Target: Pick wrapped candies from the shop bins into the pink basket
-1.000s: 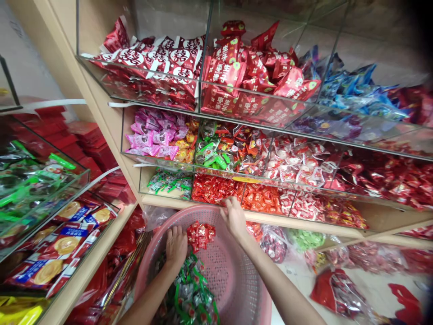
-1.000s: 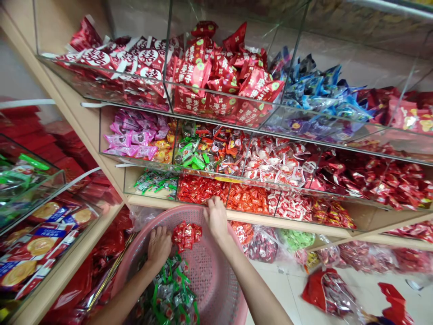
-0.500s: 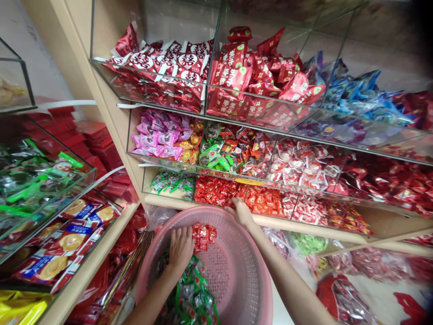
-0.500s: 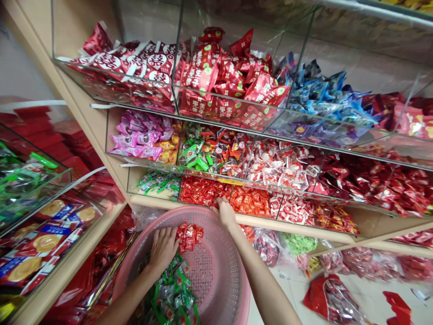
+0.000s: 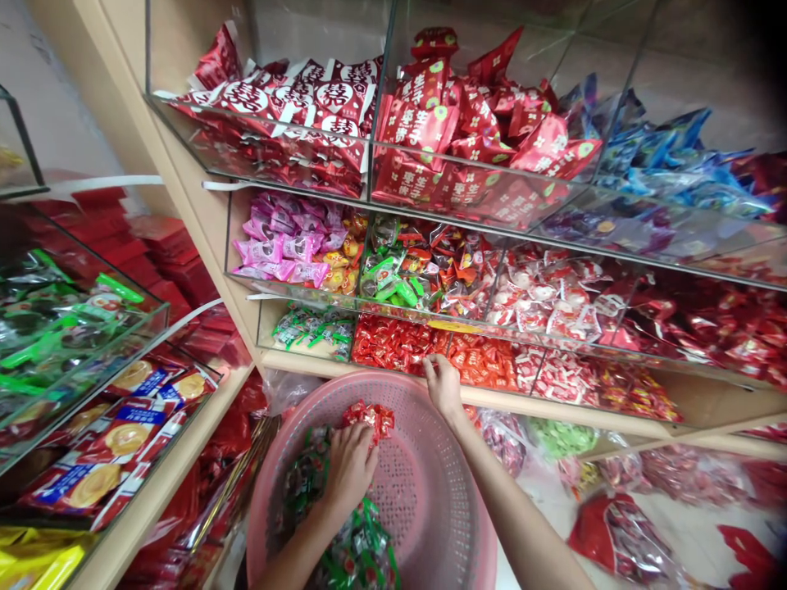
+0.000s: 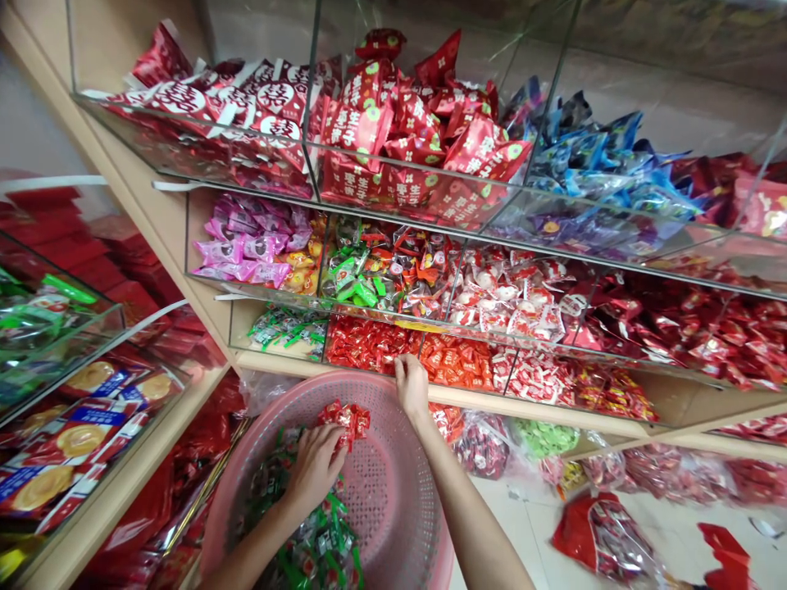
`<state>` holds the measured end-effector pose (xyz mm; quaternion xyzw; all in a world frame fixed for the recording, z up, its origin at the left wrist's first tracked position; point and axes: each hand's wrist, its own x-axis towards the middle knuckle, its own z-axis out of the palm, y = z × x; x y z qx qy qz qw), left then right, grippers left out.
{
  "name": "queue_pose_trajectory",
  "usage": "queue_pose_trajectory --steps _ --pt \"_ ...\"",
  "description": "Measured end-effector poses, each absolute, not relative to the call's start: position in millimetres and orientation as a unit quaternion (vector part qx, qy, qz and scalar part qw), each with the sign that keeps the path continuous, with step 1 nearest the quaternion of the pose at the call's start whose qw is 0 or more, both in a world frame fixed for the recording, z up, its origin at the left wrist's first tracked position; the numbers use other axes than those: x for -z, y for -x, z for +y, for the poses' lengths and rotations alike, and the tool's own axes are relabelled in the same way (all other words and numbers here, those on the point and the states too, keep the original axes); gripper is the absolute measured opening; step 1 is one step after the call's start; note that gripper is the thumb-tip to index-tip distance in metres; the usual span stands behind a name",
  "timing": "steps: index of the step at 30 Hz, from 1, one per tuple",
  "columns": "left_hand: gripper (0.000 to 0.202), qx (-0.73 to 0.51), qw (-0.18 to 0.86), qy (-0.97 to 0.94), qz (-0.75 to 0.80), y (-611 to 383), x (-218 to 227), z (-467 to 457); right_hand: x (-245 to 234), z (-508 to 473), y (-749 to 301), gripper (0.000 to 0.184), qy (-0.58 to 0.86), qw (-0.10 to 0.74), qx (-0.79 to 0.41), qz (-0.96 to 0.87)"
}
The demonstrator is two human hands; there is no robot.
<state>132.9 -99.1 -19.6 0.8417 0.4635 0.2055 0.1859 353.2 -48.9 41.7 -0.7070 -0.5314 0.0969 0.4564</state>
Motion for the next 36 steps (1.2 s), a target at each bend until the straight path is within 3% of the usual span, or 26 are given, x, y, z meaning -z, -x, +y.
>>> queue_pose_trajectory --steps 6,12,17,21,28,36 --pt "0.024 -0.205 0.298 -0.819 0.445 -139.8 18.5 -125.2 -28.9 -76.1 -300.0 0.032 0.641 0.546 -0.241 -0.482" --pt "0.025 -0.153 0.353 -0.829 0.406 -142.7 14.8 -159.6 46.1 -88.6 -247.1 0.034 0.637 0.513 -0.469 -0.333" --pt "0.027 -0.144 0.369 -0.822 0.410 -138.8 17.8 -170.0 76.9 -95.7 -229.6 0.021 0.652 0.468 -0.541 -0.250" --pt "0.024 -0.145 0.330 -0.836 0.414 -130.8 14.7 -152.9 80.6 -98.0 -230.4 0.014 0.653 0.474 -0.540 -0.239" --pt "0.029 -0.050 0.140 -0.867 0.476 -109.9 17.8 -82.5 81.5 -96.1 -240.4 0.011 0.654 0.494 -0.524 -0.230" --pt "0.029 0.024 0.095 -0.886 0.454 -98.5 33.5 -75.5 90.4 -95.6 -237.2 0.014 0.645 0.518 -0.520 -0.211"
